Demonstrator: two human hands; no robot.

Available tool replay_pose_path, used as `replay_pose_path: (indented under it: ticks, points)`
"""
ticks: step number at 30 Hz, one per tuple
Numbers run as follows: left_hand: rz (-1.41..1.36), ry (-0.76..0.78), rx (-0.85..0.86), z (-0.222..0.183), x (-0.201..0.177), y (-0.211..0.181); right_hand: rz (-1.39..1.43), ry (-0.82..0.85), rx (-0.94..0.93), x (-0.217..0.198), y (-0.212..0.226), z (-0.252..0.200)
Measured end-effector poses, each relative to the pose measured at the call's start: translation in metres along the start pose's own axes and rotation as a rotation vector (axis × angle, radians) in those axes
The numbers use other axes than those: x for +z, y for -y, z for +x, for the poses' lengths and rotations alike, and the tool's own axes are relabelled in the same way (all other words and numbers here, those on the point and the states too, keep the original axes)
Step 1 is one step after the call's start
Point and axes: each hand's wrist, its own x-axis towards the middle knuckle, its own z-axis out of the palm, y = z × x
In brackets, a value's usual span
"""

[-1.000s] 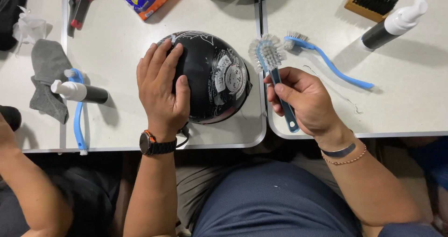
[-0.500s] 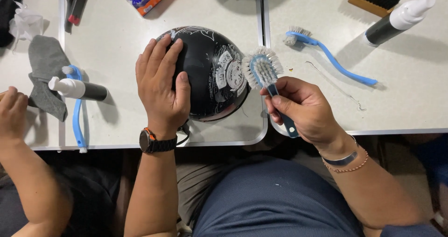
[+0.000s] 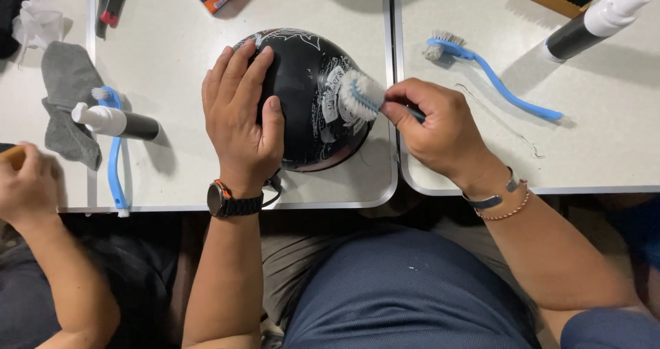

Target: The person is cleaning a black helmet by applying foam and scrubbing the top surface with a toothbrush, then wiping it with a grey cloth.

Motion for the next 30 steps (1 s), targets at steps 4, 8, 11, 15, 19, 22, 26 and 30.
replay_pose_path:
  ticks: [4,8,11,15,19,22,26,30]
  points:
    - [0.012,0.008,-0.021,-0.001,0.001,0.001,-0.207,-0.057,-0.166,0.004,-0.010,0.026]
    - [0.011,0.003,-0.006,0.000,-0.001,0.000,-0.161,-0.069,-0.195,0.011,-0.002,0.023]
    - [0.037,0.013,-0.027,0.001,-0.002,0.000,-0.178,-0.016,-0.420,0.016,0.007,0.014]
    - [0.015,0.038,-0.034,0.000,-0.001,-0.002,-0.262,-0.102,-0.325,0.016,-0.018,0.034]
    - [0.017,0.023,-0.026,0.001,-0.003,-0.002,-0.253,-0.004,-0.436,0.009,0.007,0.016]
    - [0.024,0.034,-0.038,0.002,-0.002,-0.001,-0.294,-0.058,-0.373,0.014,-0.016,0.026]
    - [0.010,0.022,-0.006,0.003,-0.001,-0.001,-0.198,-0.099,-0.291,0.016,-0.010,0.027]
    - [0.015,0.027,-0.012,0.000,-0.004,0.000,-0.246,-0.115,-0.426,0.023,-0.011,0.024]
